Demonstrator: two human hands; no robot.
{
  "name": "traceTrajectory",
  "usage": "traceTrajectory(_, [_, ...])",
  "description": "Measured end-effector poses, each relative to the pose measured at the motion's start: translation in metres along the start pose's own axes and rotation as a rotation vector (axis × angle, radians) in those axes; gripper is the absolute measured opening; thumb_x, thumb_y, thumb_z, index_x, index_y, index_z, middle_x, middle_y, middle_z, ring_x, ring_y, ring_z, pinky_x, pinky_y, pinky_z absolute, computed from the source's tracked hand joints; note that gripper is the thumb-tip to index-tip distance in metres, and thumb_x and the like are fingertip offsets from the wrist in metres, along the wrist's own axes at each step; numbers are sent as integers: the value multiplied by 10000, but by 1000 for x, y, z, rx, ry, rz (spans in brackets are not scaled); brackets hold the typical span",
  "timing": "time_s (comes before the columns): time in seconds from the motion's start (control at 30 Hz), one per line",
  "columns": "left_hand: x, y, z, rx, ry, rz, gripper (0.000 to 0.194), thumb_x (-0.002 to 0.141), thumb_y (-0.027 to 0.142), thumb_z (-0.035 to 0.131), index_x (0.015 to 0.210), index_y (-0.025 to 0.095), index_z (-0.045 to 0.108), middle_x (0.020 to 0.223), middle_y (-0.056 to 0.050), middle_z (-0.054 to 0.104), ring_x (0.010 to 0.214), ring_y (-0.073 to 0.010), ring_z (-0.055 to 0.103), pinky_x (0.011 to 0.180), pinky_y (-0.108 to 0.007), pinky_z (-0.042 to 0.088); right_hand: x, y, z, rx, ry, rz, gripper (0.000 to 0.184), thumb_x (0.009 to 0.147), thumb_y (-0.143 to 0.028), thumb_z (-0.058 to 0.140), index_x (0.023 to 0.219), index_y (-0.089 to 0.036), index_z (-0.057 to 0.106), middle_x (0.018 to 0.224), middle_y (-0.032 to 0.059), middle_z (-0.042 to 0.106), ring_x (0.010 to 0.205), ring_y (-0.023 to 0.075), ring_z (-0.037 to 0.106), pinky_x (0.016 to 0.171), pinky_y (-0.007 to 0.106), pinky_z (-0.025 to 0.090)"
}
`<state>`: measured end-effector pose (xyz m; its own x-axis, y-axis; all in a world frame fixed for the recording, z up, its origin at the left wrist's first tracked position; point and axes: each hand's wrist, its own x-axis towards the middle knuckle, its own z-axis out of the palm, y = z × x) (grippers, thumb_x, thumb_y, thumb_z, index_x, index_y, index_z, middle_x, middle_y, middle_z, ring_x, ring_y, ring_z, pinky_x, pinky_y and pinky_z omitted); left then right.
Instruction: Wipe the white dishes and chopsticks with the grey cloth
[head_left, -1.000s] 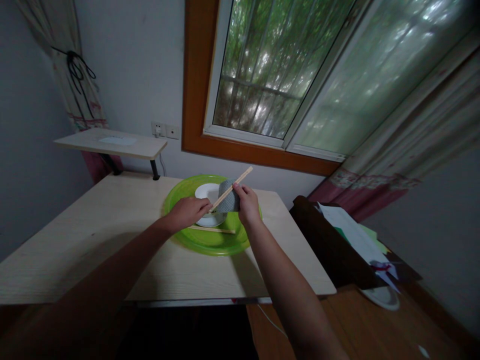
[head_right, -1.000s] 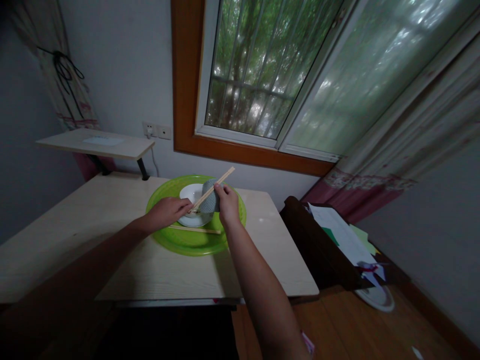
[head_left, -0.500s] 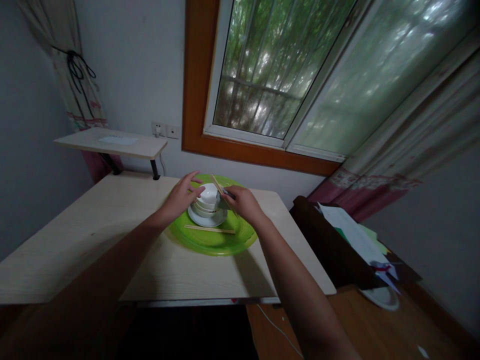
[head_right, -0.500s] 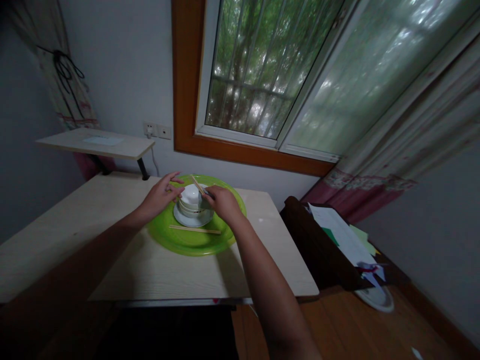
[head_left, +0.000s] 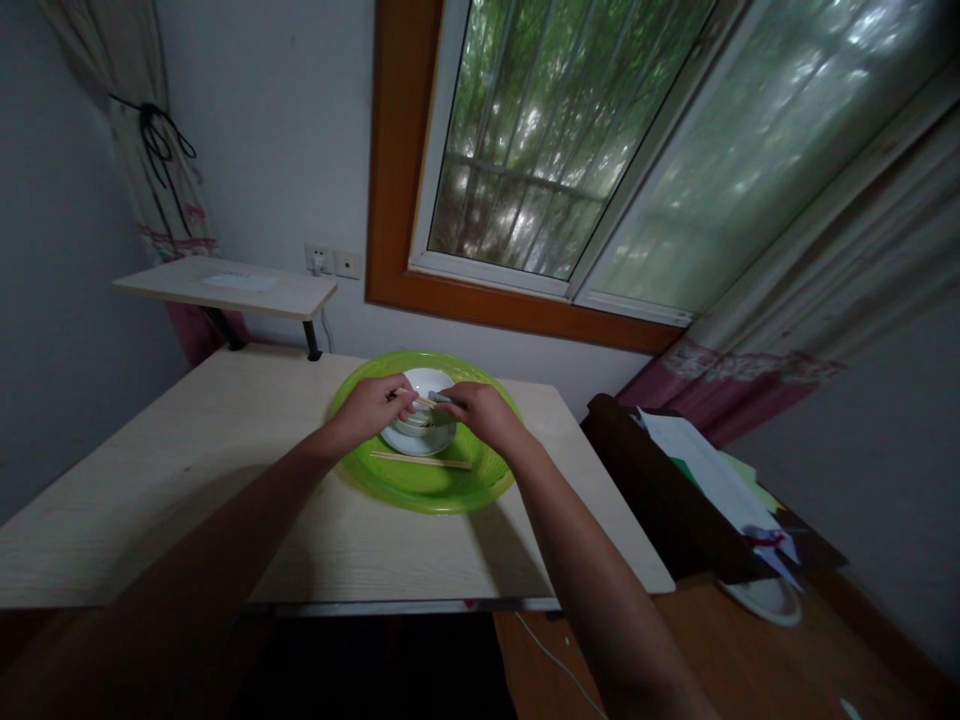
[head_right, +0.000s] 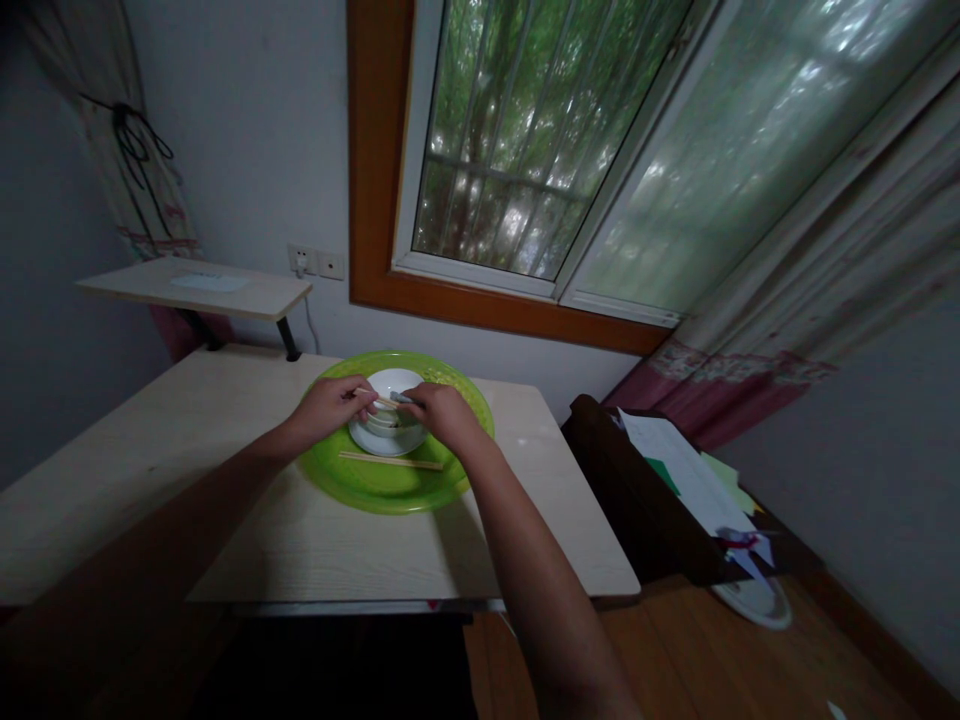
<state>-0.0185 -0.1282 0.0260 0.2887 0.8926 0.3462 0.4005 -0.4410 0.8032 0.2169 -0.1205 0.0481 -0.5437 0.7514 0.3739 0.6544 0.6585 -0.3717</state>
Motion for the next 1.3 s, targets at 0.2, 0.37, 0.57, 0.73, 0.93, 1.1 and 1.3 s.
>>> traceTrajectory(0.2, [1,1,4,-153,-38,-69,241,877,382,546,800,175,640,710,-41,721,615,-174,670,625,-307,540,0,8,7,124,275,40,245,932,-405,625,931,-223,790,939,74,738,880,203,651,834,323,476])
traceTrajectory(0.37, [3,2,8,-215,-31,-89,249,872,393,550,809,168,637,707,-41,721,616,-173,672,625,-309,541,-2,-5,6,192,169,-81,248,924,-422,643,1021,-240,781,1035,76,744,1007,218,649,950,359,465])
traceTrajectory(0.57, [4,-2,8,-233,41,-73,246,863,402,570,795,177,639,702,-25,705,638,-174,674,635,-303,539,-5,-13,4,365,106,6,399,1027,-438,411,1073,-260,766,1116,45,753,1044,189,677,976,344,470])
traceTrajectory(0.73, [2,4,10,-217,49,-72,227,870,386,563,820,181,646,726,-27,712,648,-174,677,640,-305,534,-2,-6,11,271,71,83,230,913,-397,648,1024,-245,779,1020,49,776,911,207,699,855,312,483])
traceTrajectory(0.93, [3,2,10,-153,-13,-42,257,878,406,541,820,180,648,681,-17,705,651,-175,682,649,-297,533,1,-8,19,212,86,59,195,922,-361,646,996,-237,778,969,42,768,882,188,682,824,272,454])
traceTrajectory(1.1, [4,-4,3,-30,-98,-9,272,897,391,522,819,183,680,695,-26,718,680,-180,692,690,-304,530,3,-13,22,161,40,9,196,953,-331,608,992,-225,769,924,43,749,865,179,659,807,265,439])
traceTrajectory(1.3, [0,-18,-17,2,-9,-2,294,909,392,499,816,183,683,772,-38,741,704,-177,682,727,-300,517,-2,0,14,63,7,26,225,973,-339,575,985,-207,757,951,64,742,870,183,643,811,270,431])
